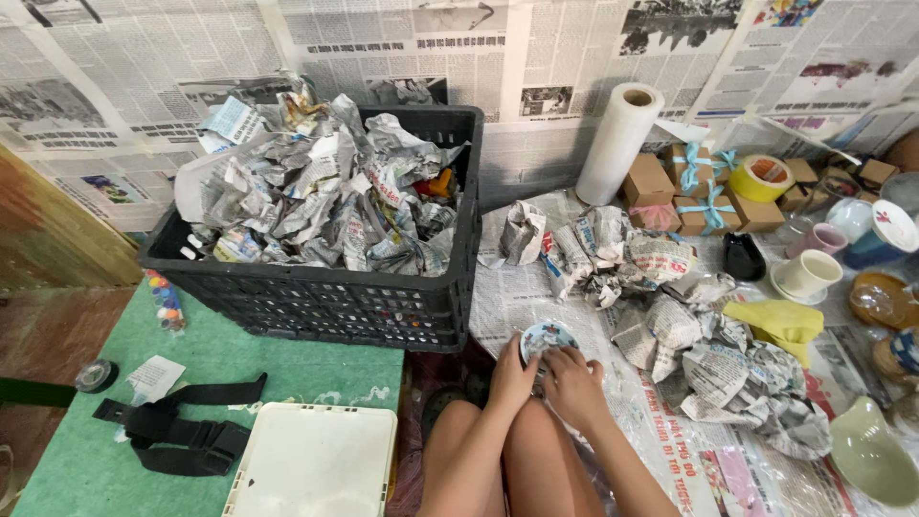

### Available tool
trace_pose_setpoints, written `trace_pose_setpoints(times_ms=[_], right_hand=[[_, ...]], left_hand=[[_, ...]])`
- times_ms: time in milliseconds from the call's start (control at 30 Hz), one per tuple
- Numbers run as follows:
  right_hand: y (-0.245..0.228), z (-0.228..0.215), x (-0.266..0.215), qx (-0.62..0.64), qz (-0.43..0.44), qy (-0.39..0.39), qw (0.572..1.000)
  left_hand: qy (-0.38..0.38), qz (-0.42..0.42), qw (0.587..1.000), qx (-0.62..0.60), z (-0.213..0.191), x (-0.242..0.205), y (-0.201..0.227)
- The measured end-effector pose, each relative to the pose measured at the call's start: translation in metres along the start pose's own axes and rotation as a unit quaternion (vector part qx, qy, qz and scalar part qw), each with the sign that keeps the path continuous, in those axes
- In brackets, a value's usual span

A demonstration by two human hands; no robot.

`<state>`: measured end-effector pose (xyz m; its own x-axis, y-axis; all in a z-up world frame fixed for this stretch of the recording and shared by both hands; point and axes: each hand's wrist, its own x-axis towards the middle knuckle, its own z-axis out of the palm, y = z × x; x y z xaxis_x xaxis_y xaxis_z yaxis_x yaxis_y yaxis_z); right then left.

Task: The person wraps small ceramic items, including a cup and a saucer, using newspaper. They fold the paper around each item and place the wrapped bundles on the table.

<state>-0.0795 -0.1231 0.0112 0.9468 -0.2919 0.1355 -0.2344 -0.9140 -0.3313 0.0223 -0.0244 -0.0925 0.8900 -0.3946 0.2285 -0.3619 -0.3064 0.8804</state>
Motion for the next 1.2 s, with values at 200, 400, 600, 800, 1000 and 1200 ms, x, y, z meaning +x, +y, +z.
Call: trace_pose_setpoints(times_ms=[200,400,600,800,1000,1200], right_hand=[[0.024,0.003,0.001,0.221,0.083,0.170,0.957],[0.038,0.028,0.007,0.438,0.173,0.087,0.878],[0.032,0.034,0.005,0.465,0.204,0.070,0.859],[0.019,0.025,0.005,0.453,0.130,0.104,0.876],[0.013,0.024,0.002,0.478,0.139,0.093,0.862],[0.013,0.021,0.004,0.466,0.148,0.089,0.868]], left_hand=[[-0.030,-0.125,0.992,0.012,0.001,0.011,0.004],[-0.009,-0.153,0.979,-0.136,-0.011,0.002,0.029],[-0.020,-0.065,0.964,-0.256,-0.029,-0.005,0.046],[0.035,-0.074,0.984,-0.158,-0.026,-0.010,0.038],[0.019,-0.075,0.973,-0.217,-0.020,-0.002,0.026],[-0.012,-0.081,0.966,-0.247,-0.025,-0.005,0.038]])
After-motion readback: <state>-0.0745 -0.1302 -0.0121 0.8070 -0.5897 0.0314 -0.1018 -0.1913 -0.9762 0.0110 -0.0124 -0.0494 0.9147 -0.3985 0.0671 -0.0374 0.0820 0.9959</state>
